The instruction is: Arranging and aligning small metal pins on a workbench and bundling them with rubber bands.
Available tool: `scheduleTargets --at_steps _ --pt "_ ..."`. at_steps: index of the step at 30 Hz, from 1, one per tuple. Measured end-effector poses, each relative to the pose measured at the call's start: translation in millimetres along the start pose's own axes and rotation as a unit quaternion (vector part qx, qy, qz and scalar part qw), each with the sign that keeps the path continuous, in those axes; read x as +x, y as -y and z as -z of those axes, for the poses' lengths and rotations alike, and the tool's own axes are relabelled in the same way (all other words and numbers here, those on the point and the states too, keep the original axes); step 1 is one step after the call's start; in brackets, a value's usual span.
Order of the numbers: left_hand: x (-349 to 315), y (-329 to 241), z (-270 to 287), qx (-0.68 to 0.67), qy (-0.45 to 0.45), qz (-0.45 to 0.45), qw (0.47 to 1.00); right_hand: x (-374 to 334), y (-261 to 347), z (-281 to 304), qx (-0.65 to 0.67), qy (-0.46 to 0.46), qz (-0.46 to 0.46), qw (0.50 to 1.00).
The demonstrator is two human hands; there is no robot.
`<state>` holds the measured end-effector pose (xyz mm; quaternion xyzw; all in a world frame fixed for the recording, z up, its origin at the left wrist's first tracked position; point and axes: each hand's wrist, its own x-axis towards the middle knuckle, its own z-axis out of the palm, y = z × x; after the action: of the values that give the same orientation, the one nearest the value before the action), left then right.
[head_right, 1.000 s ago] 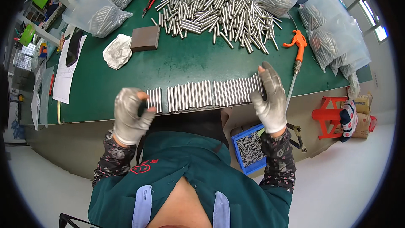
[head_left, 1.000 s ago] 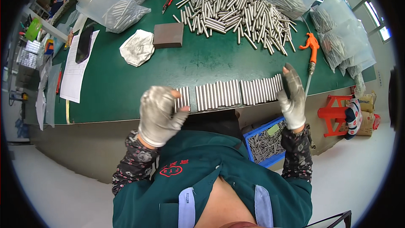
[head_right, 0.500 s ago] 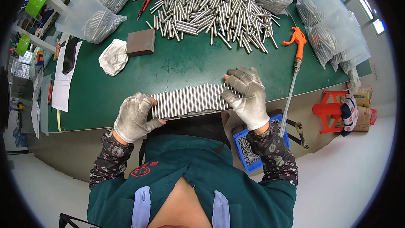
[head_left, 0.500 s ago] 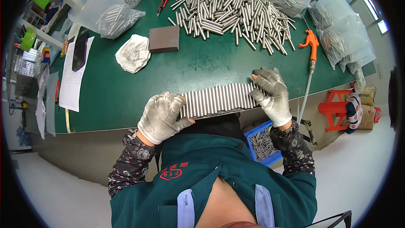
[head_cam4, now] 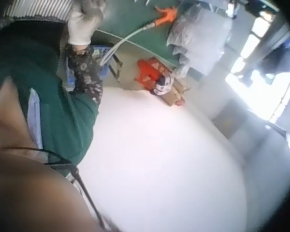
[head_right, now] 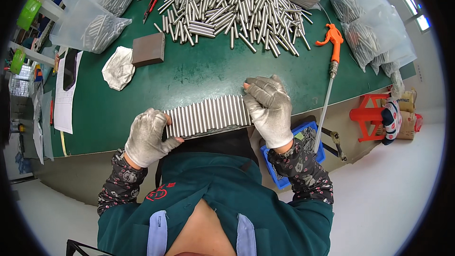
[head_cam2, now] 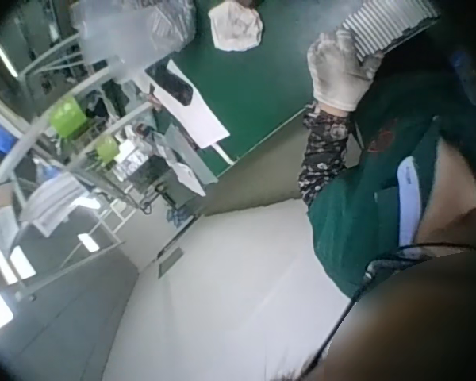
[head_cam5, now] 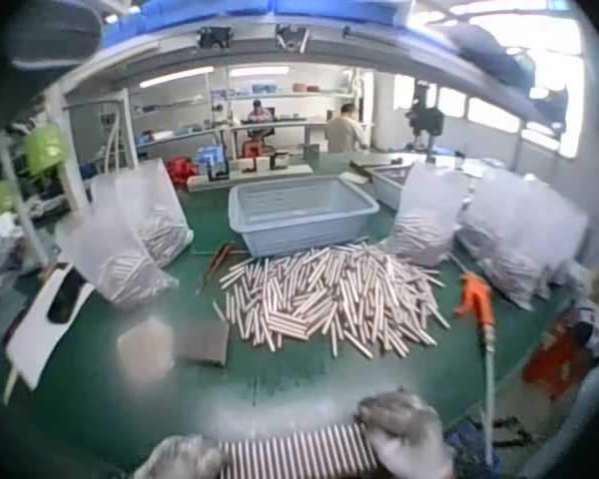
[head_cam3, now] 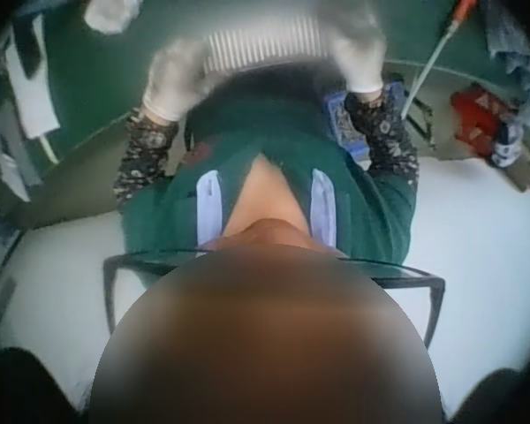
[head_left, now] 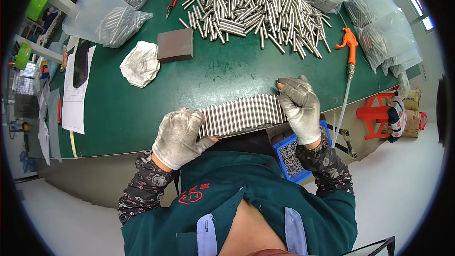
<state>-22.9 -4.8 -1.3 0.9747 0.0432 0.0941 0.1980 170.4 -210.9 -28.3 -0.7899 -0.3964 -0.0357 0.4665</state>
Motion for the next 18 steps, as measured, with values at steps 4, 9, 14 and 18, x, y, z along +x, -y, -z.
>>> scheduleTargets --at_steps 4,9,14,18 --pt "0 2 0 0.003 0.003 -0.007 1.000 1 -1 3 0.007 0.009 -0.006 1.000" --pt "-4 0 0 0.005 -0.016 0.003 1.000 -1 -1 6 0.053 0.004 -0.050 0.997" --pt "-6 -5 11 0.009 0.020 0.033 0.999 -2 -5 22 0.041 0.032 -0.031 0.998" --pt "-12 7 5 0.000 -0.043 0.007 0.999 -5 -1 31 0.076 0.019 -0.086 0.993"
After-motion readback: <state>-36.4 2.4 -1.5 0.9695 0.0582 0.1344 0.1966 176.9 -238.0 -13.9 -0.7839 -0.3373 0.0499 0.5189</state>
